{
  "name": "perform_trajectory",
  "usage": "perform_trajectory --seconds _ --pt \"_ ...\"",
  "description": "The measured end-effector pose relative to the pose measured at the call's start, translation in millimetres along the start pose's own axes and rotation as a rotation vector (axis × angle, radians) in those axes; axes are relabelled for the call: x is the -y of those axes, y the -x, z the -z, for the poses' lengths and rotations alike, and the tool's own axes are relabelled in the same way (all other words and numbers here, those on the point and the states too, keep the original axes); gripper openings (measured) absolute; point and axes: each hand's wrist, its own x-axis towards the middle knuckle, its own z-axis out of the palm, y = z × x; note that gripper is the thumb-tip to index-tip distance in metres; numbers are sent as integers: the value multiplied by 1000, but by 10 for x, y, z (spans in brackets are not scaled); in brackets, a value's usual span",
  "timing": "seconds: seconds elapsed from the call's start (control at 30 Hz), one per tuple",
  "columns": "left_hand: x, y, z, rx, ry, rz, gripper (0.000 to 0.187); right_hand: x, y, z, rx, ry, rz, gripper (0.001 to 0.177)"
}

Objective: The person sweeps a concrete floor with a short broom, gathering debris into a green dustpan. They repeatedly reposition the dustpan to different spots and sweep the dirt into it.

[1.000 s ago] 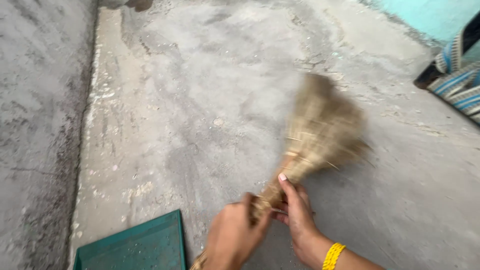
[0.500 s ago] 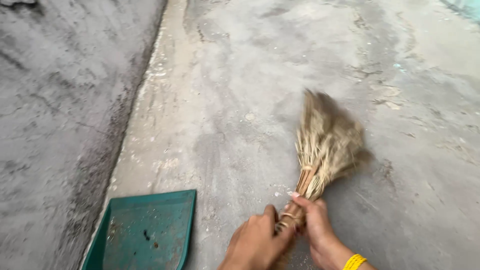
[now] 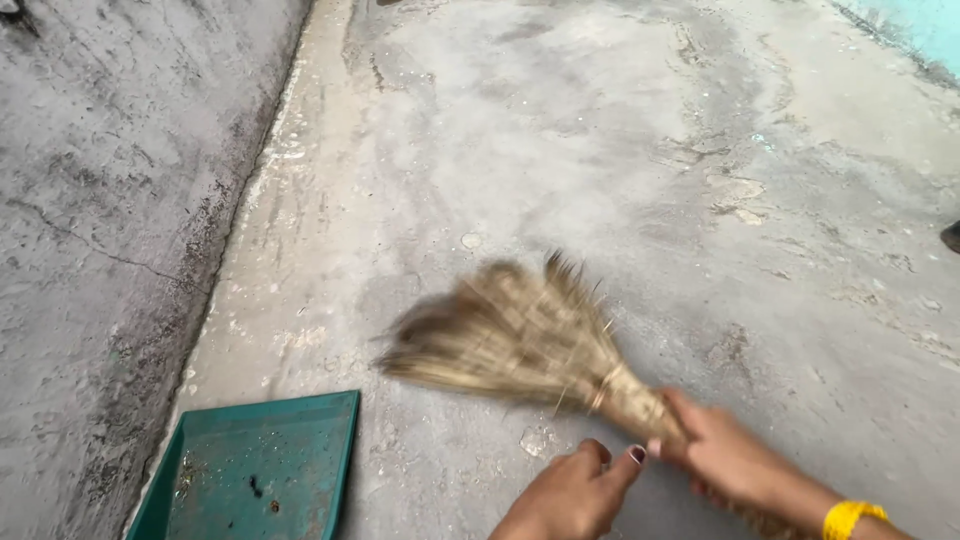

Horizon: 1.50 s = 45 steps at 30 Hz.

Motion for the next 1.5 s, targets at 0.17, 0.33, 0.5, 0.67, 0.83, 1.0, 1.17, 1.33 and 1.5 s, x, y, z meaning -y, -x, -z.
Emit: perform_trajectory --seconds 0.17,0.33,0.5,0.67,0.83,1.0,1.17,1.33,1.5 --pt "-178 187 80 58 -196 24 75 338 -121 267 -244 5 67 73" --pt "-210 144 143 -50 -224 18 73 331 -121 295 -222 -158 162 71" --pt "-257 -21 0 -79 0 -15 70 216 -53 250 -92 13 166 62" --pt "-486 98 -77 -42 -88 34 68 205 35 206 -182 -185 227 62" --pt "-421 185 -89 -179 -205 -145 75 112 167 349 -85 -160 289 58" --pt "-660 525 52 -192 -178 -17 71 51 13 168 -176 -106 167 62" --pt "-547 291 -51 -119 -252 -18 69 66 -78 -221 -235 -848 298 49" --pt "-597 106 6 107 -134 -121 91 352 339 -156 -351 -1325 297 32" --pt "-568 -323 -98 369 162 -213 69 -424 2 -91 -488 -1649 62 33"
